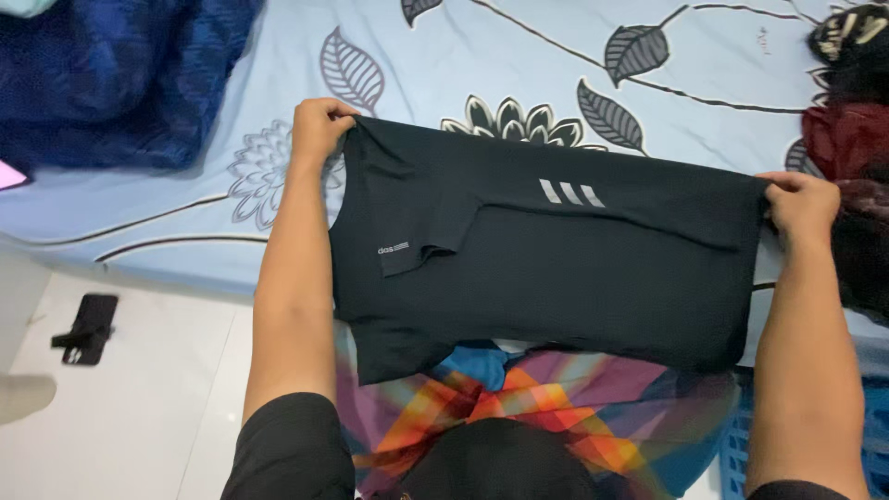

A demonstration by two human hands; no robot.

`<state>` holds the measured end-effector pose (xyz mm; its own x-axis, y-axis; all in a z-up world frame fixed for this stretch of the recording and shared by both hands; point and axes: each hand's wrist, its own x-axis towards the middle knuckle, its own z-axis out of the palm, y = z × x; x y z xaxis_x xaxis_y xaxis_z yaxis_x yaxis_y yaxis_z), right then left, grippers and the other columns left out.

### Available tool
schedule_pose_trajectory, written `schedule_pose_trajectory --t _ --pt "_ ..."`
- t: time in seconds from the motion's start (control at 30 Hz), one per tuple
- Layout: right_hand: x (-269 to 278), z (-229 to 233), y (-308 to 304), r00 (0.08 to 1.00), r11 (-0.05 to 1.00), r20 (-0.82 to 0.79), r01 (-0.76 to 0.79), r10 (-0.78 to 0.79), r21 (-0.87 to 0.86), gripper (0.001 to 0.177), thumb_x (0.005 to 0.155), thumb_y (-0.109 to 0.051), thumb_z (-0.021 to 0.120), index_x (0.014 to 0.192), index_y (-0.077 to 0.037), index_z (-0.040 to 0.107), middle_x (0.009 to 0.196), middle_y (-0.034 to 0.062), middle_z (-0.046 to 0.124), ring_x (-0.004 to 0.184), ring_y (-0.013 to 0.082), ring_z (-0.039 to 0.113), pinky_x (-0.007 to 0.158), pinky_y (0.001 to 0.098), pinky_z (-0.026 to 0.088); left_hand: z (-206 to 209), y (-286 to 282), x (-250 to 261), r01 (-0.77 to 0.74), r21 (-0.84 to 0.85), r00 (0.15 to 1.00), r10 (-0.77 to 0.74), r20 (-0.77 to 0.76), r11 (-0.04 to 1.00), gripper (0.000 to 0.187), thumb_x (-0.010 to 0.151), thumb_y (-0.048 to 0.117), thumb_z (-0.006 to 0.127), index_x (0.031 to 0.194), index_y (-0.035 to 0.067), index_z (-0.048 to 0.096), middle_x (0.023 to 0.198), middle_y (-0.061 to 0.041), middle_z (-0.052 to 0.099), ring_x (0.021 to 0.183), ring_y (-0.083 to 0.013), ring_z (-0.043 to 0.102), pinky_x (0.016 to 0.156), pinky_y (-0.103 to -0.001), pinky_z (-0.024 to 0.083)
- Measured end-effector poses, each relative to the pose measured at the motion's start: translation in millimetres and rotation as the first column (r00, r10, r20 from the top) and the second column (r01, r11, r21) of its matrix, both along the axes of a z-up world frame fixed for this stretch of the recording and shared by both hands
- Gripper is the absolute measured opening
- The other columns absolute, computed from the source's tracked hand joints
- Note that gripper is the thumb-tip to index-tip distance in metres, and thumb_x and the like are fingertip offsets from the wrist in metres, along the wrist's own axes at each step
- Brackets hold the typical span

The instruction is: The person folds a pair of black trousers and a black t-shirt on a bed. They smooth the fabric, fold each item into a compact rectangle, and place the folded trousers into a blue laundry basket.

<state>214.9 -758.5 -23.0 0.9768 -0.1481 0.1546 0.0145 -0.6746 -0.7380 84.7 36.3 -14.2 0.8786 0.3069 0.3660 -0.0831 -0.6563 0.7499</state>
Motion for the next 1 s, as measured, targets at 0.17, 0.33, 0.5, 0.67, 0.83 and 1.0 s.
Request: schedule_pose_trajectory --t 0.17,0.33,0.5,0.67,0.83,1.0 --pt "6 -2 1 0.997 0.993 -0.051 -0.063 0.058 -0.100 0.023 0.092 0.003 0.071 0.111 -0.008 0.080 0.089 0.0020 0.072 0.072 0.0111 0.061 0.064 0.0282 0.049 -21 -1 31 0.085 0.090 0.995 -0.089 0.038 0.992 0.020 0.078 0.003 0.081 0.098 0.006 0.082 0.081 -0.008 0.076 0.071 -0.0139 0.068 0.067 -0.030 0.053" --pt "-6 6 5 0.987 0.987 -0.022 -0.159 0.158 -0.018 0.029 0.092 0.003 0.071 0.119 -0.006 0.078 0.096 0.0062 0.073 0.077 0.0118 0.064 0.070 0.0288 0.052 -17 -1 5 0.161 -0.065 0.987 -0.161 0.007 0.985 0.043 0.077 0.010 0.086 0.119 0.007 0.075 0.100 -0.007 0.075 0.083 -0.0189 0.063 0.076 -0.031 0.053" --pt "-59 29 4 0.986 0.989 0.140 -0.109 0.095 0.097 0.035 0.090 0.000 0.074 0.125 -0.005 0.072 0.110 0.0050 0.072 0.089 0.0109 0.068 0.075 0.0292 0.055 35 -61 -89 -0.155 0.284 0.969 0.088 0.233 0.946 0.033 0.094 0.013 0.087 0.114 0.004 0.063 0.111 -0.012 0.064 0.109 -0.0301 0.063 0.102 -0.041 0.050" --pt "-139 23 27 0.923 0.969 0.308 -0.191 0.232 -0.157 0.045 0.079 -0.004 0.083 0.121 -0.004 0.070 0.110 0.0125 0.067 0.091 0.0217 0.067 0.080 0.0362 0.056 69 -161 -195 0.152 0.281 0.988 -0.154 -0.014 0.948 0.052 0.062 0.025 0.090 0.104 0.007 0.067 0.108 -0.014 0.063 0.105 -0.0363 0.059 0.093 -0.044 0.045" --pt "-157 12 48 0.892 0.934 0.374 -0.124 0.252 -0.335 0.040 0.083 0.000 0.075 0.122 -0.006 0.072 0.105 0.0159 0.065 0.090 0.0323 0.065 0.084 0.0404 0.055 70 -195 -203 -0.005 0.406 0.992 -0.047 0.119 0.914 0.023 0.084 0.008 0.076 0.107 0.013 0.074 0.117 -0.010 0.069 0.113 -0.0331 0.060 0.100 -0.041 0.045" --pt "-141 6 36 0.868 0.897 0.472 0.077 0.155 -0.435 0.014 0.096 0.004 0.069 0.101 -0.007 0.076 0.098 0.0154 0.068 0.093 0.0313 0.067 0.086 0.0411 0.054 65 -184 -204 -0.069 0.199 0.983 0.033 0.181 0.978 0.013 0.095 -0.001 0.065 0.105 0.005 0.070 0.111 -0.011 0.069 0.109 -0.0323 0.063 0.100 -0.042 0.046"
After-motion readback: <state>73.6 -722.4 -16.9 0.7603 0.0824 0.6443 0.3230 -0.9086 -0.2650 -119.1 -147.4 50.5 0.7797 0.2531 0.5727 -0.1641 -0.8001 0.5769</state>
